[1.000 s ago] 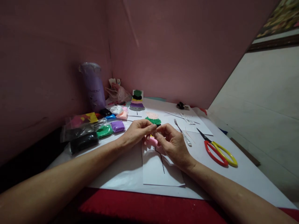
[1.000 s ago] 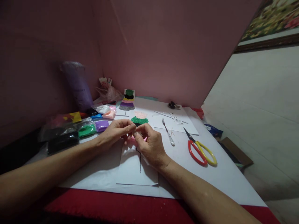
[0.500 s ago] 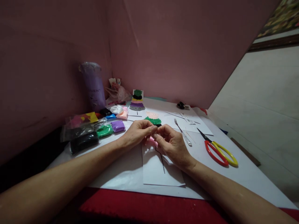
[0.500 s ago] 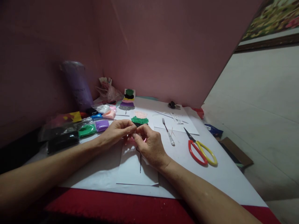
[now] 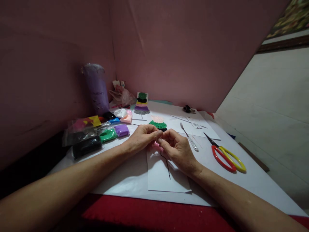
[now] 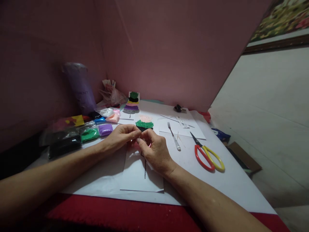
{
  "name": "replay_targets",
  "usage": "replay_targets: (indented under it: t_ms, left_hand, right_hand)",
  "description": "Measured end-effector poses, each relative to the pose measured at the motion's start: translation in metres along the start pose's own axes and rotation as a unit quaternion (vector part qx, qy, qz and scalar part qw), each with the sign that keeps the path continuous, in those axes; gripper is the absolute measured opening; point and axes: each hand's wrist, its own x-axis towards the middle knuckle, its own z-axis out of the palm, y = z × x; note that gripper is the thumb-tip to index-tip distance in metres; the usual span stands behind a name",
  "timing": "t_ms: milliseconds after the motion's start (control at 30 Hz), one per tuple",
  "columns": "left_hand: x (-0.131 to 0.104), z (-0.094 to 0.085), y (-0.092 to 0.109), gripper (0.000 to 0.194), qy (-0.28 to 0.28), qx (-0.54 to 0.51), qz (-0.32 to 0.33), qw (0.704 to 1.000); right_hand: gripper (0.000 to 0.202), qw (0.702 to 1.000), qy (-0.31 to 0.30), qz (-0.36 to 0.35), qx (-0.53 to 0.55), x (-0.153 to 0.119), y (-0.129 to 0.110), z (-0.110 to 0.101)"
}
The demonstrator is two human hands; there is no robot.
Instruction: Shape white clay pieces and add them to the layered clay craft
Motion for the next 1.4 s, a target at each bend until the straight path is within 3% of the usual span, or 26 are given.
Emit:
replay_targets:
  t_ms: [1400]
  left_hand:
    - [0.0029,-0.0013,-0.0091,0.035,-0.008,-0.001,0.011,1.000]
  right_hand:
    - [0.017,0.999,-0.032,0.003,-0.031,0.0015,0.0044,-0.0004]
